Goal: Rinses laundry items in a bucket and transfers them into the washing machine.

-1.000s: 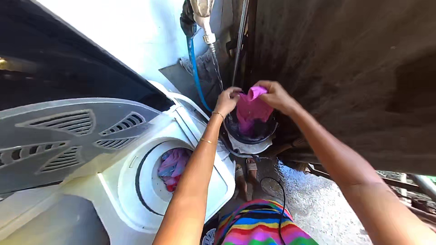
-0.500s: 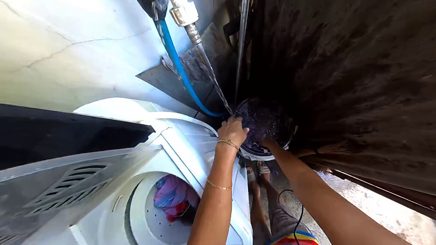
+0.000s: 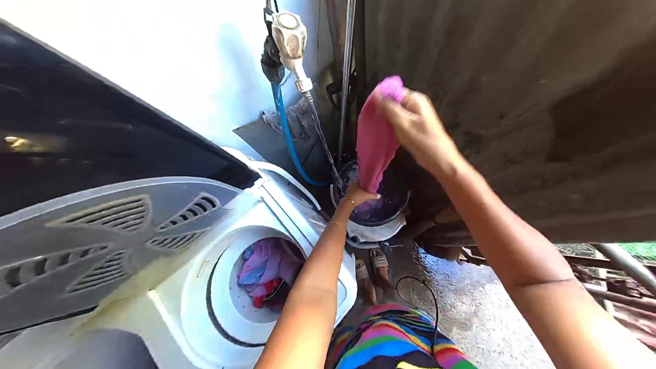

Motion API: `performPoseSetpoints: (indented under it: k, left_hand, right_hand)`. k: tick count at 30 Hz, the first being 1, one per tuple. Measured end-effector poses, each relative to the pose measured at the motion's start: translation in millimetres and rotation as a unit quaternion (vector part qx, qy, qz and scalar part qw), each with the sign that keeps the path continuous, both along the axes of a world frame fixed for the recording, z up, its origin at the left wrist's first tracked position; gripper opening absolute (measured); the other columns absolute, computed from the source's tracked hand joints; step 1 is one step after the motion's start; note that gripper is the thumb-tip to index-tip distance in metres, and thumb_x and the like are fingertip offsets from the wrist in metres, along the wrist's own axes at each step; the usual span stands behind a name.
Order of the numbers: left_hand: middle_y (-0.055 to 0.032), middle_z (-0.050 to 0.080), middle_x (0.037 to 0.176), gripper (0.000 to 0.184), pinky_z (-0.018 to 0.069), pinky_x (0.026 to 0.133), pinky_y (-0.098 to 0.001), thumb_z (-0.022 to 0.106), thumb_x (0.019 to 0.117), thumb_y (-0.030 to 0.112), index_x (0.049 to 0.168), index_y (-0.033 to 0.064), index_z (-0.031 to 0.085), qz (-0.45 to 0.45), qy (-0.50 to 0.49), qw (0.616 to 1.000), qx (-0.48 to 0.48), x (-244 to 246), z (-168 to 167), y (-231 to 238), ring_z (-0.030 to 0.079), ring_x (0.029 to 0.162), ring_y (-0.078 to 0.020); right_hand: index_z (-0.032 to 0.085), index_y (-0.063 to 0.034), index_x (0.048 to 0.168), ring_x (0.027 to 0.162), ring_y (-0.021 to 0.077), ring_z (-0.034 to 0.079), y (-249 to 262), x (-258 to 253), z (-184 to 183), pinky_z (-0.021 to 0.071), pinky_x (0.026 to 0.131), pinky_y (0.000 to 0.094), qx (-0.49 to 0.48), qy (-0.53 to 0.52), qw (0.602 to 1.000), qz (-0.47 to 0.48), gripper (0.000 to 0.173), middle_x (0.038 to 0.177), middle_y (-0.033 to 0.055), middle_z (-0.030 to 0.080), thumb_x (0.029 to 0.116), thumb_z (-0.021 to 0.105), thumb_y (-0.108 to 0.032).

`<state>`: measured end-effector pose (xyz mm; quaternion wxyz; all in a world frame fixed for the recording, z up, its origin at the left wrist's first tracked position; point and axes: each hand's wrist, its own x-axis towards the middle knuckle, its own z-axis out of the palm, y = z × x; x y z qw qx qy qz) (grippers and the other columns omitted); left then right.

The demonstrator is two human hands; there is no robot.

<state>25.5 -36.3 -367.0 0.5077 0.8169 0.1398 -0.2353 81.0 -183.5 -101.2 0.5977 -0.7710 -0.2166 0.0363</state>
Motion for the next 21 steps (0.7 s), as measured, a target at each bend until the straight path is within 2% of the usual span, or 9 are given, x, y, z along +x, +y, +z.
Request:
performPoseSetpoints:
  k: [2, 4, 6, 9, 12, 14, 16, 18, 21]
  left_hand:
    - [-0.0250, 0.063, 0.131, 0.062, 0.0522, 0.099, -0.0548, 0.082, 0.0871, 0.020, 0.139, 0.0005, 0.056, 0.092, 0.055, 0.993, -0.046, 5, 11, -4, 0.063, 0.118, -0.0359]
    - [-0.0269, 0.063, 0.124, 0.051, 0.0575, 0.085, -0.0563, 0.071, 0.0942, 0.015, 0.141, 0.0010, 0.053, 0.156, 0.074, 0.982, -0.075, 15, 45, -4, 0.066, 0.105, -0.0379]
    - [-0.0231, 0.066, 0.116, 0.044, 0.0576, 0.078, -0.0526, 0.064, 0.0948, 0.012, 0.137, 0.0038, 0.057, 0.160, 0.046, 0.983, -0.077, 18, 96, -2, 0.067, 0.096, -0.0333]
    - [-0.0212, 0.066, 0.122, 0.061, 0.0578, 0.082, -0.0504, 0.070, 0.0848, -0.001, 0.143, 0.0048, 0.054, 0.090, -0.028, 0.990, -0.102, 15, 160, -10, 0.067, 0.101, -0.0322]
    - [-0.0204, 0.068, 0.116, 0.057, 0.0584, 0.082, -0.0469, 0.072, 0.0786, -0.006, 0.134, -0.0006, 0.059, 0.024, -0.096, 0.983, -0.156, -6, 181, -33, 0.067, 0.098, -0.0279]
    - [-0.0195, 0.066, 0.122, 0.058, 0.0570, 0.089, -0.0444, 0.072, 0.0798, -0.006, 0.136, -0.0018, 0.058, 0.003, -0.121, 0.970, -0.211, -23, 185, -36, 0.066, 0.105, -0.0254]
    - [-0.0151, 0.066, 0.124, 0.054, 0.0565, 0.089, -0.0425, 0.068, 0.0881, 0.010, 0.140, 0.0047, 0.056, 0.029, -0.144, 0.956, -0.254, -45, 181, -26, 0.066, 0.106, -0.0233]
    - [-0.0098, 0.068, 0.123, 0.052, 0.0571, 0.087, -0.0426, 0.066, 0.0973, 0.036, 0.143, 0.0157, 0.054, 0.128, -0.152, 0.942, -0.270, -55, 169, -13, 0.066, 0.105, -0.0213]
    - [-0.0102, 0.062, 0.137, 0.073, 0.0541, 0.096, -0.0520, 0.065, 0.0920, 0.064, 0.150, 0.0248, 0.046, 0.288, -0.132, 0.907, -0.278, -36, 132, -3, 0.062, 0.120, -0.0277]
  right_hand:
    - [0.066, -0.0041, 0.105, 0.080, 0.0069, 0.066, -15, 4, 33, 0.0582, 0.076, 0.0300, 0.081, -0.019, 0.996, -0.036, 0.028, 0.085, 0.0003, 0.067, 0.1099, 0.045, -0.023]
    - [0.063, -0.0053, 0.111, 0.083, 0.0067, 0.065, -27, 12, 27, 0.0567, 0.080, 0.0296, 0.041, -0.017, 0.998, -0.047, 0.031, 0.089, 0.0008, 0.065, 0.1114, 0.042, -0.028]
    - [0.062, -0.0019, 0.118, 0.087, 0.0156, 0.065, -34, 12, -21, 0.0558, 0.083, 0.0392, -0.072, 0.039, 0.996, -0.030, 0.042, 0.095, 0.0098, 0.066, 0.1115, 0.038, -0.036]
    - [0.059, 0.0020, 0.134, 0.115, 0.0329, 0.064, -31, 2, -110, 0.0503, 0.101, 0.0549, -0.132, 0.234, 0.963, -0.010, 0.062, 0.125, 0.0245, 0.065, 0.1114, 0.030, -0.048]
    - [0.053, -0.0123, 0.142, 0.118, 0.0286, 0.061, -24, -15, -163, 0.0519, 0.095, 0.0553, 0.055, 0.476, 0.878, 0.028, 0.082, 0.131, 0.0152, 0.062, 0.1007, 0.020, -0.075]
    - [0.062, -0.0166, 0.121, 0.093, 0.0178, 0.070, -15, -15, -178, 0.0609, 0.077, 0.0399, 0.242, 0.517, 0.818, 0.071, 0.079, 0.103, 0.0073, 0.072, 0.0984, 0.017, -0.077]
    - [0.063, -0.0143, 0.113, 0.086, 0.0126, 0.070, -4, -10, -186, 0.0608, 0.075, 0.0317, 0.338, 0.515, 0.781, 0.099, 0.068, 0.094, 0.0034, 0.072, 0.1038, 0.023, -0.068]
    - [0.063, -0.0114, 0.119, 0.088, 0.0165, 0.070, 3, -10, -181, 0.0611, 0.078, 0.0370, 0.338, 0.508, 0.789, 0.068, 0.053, 0.097, 0.0060, 0.072, 0.1078, 0.033, -0.054]
    - [0.060, -0.0115, 0.126, 0.094, 0.0207, 0.070, 23, -16, -154, 0.0605, 0.083, 0.0446, 0.314, 0.479, 0.818, -0.047, 0.040, 0.105, 0.0084, 0.071, 0.1034, 0.053, -0.044]
